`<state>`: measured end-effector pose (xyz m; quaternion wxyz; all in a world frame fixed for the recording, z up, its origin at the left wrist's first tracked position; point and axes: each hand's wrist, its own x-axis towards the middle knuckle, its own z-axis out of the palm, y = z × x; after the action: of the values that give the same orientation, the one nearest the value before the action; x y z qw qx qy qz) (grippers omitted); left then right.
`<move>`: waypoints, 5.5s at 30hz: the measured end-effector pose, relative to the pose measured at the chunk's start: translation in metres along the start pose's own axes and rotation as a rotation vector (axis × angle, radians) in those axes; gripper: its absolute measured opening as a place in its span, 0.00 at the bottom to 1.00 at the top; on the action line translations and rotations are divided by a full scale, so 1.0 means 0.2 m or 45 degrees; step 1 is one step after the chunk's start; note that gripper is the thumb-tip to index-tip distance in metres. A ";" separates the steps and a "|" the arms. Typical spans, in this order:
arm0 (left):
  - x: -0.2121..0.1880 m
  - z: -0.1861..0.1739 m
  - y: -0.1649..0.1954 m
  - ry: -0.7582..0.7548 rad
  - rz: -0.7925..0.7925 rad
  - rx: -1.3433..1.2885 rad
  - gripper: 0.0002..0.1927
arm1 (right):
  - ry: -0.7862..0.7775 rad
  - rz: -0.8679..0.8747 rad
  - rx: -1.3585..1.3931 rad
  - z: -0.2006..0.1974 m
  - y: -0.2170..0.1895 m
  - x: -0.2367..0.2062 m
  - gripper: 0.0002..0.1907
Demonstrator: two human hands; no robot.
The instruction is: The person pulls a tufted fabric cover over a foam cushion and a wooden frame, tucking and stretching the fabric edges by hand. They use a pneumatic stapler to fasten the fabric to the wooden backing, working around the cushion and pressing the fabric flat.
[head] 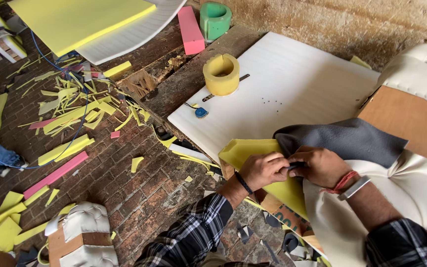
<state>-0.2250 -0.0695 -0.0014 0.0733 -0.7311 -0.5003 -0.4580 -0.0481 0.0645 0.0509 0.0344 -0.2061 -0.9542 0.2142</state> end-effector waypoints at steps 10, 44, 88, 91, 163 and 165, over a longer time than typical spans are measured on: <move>-0.01 -0.01 0.03 0.059 -0.117 0.080 0.06 | -0.157 0.014 0.331 0.06 0.15 0.15 0.13; -0.09 -0.08 0.01 -0.130 -0.128 0.016 0.07 | 0.191 0.188 -0.098 0.13 -0.15 -0.03 0.08; -0.19 0.04 0.20 -0.332 -0.235 0.468 0.08 | 1.083 1.648 0.797 0.76 1.02 -1.89 0.34; -0.19 0.06 0.17 -0.289 -0.196 0.491 0.08 | 1.207 1.599 1.003 0.74 1.04 -1.86 0.36; -0.09 -0.17 -0.07 -0.184 -0.452 -0.181 0.03 | -0.347 0.734 0.009 -0.23 0.20 -0.70 0.19; -0.03 -0.17 -0.14 -0.350 -0.290 -0.171 0.07 | 0.062 0.604 0.482 -0.10 0.28 -1.02 0.12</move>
<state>-0.2683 -0.0799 0.0034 -0.0970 -0.7288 -0.5534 -0.3914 0.1618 0.0359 0.0500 0.0442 -0.4181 -0.8215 0.3852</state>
